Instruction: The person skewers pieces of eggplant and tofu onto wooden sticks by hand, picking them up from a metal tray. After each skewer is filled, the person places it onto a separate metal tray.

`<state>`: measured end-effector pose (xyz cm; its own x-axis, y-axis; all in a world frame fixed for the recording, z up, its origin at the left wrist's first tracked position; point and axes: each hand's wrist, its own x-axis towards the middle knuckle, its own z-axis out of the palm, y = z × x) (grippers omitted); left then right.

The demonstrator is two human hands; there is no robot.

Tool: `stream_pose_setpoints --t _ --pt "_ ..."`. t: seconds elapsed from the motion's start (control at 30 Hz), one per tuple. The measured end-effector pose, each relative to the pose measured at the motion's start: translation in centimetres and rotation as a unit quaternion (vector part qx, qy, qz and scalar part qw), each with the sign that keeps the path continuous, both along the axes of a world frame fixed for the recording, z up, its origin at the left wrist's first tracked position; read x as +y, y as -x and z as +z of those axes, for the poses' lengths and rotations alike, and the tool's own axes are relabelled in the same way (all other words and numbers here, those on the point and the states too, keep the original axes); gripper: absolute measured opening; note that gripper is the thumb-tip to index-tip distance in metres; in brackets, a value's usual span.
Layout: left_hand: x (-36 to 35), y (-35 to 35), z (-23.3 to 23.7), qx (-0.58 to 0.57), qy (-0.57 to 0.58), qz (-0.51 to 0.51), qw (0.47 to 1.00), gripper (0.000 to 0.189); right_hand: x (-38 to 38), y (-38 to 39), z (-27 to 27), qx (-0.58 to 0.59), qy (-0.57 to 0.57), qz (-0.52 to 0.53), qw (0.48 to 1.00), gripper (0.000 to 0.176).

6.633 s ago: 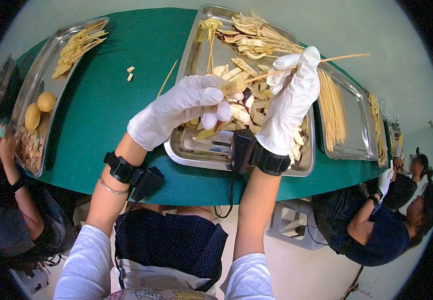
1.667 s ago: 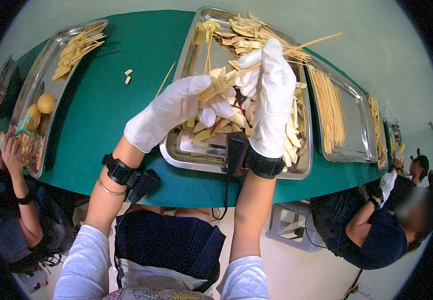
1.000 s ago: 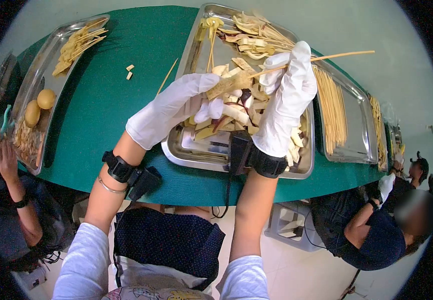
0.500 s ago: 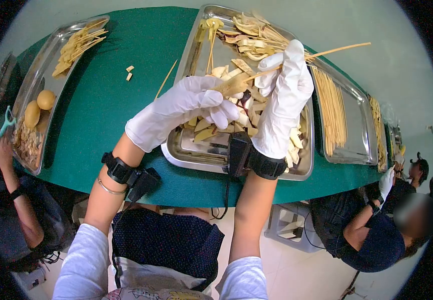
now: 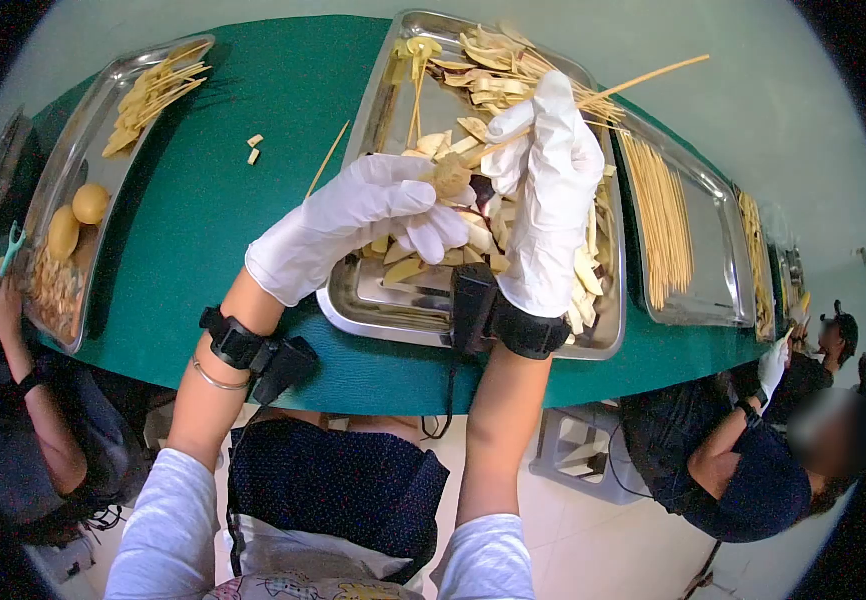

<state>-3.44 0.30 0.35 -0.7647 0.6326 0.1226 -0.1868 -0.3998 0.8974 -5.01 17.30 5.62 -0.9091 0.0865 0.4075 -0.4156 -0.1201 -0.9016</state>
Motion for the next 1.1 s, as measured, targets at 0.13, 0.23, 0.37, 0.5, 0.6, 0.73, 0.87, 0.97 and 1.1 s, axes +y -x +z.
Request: stream_pose_setpoints --t 0.13,0.23,0.37,0.5,0.6,0.73,0.87,0.97,1.1 --pt "0.0 -0.4 0.5 0.004 0.002 0.012 1.000 0.043 0.1 -0.1 -0.1 0.007 -0.006 0.006 1.000 0.040" --pt "0.0 -0.7 0.6 0.019 0.005 0.040 0.999 0.047 0.1 0.0 -0.2 0.023 0.003 -0.010 1.000 0.040" --pt "-0.1 -0.3 0.7 -0.080 -0.058 0.049 0.994 0.054 0.5 0.3 -0.4 0.037 0.038 -0.052 0.997 0.041" --pt "0.1 0.5 0.1 -0.073 -0.135 0.047 0.987 0.052 0.3 0.0 0.0 0.044 0.075 -0.098 0.991 0.040" --pt "0.1 0.9 -0.9 -0.032 -0.147 0.138 0.979 0.047 0.4 0.1 -0.1 0.061 0.106 -0.130 0.984 0.040" --pt "-0.2 1.1 -0.7 0.010 -0.108 0.246 0.963 0.035 0.8 0.1 -0.1 0.056 0.100 -0.151 0.982 0.044" --pt "1.6 2.3 -2.4 0.212 -0.061 0.334 0.916 0.035 0.9 0.4 -0.3 0.066 0.095 -0.149 0.982 0.045" --pt "1.5 1.4 -1.8 0.219 0.007 0.346 0.912 0.040 0.4 0.0 0.0 0.063 0.073 -0.140 0.985 0.044" --pt "1.8 0.6 -1.0 0.195 0.017 0.339 0.920 0.036 0.6 0.5 -0.3 0.060 0.080 -0.144 0.985 0.043"
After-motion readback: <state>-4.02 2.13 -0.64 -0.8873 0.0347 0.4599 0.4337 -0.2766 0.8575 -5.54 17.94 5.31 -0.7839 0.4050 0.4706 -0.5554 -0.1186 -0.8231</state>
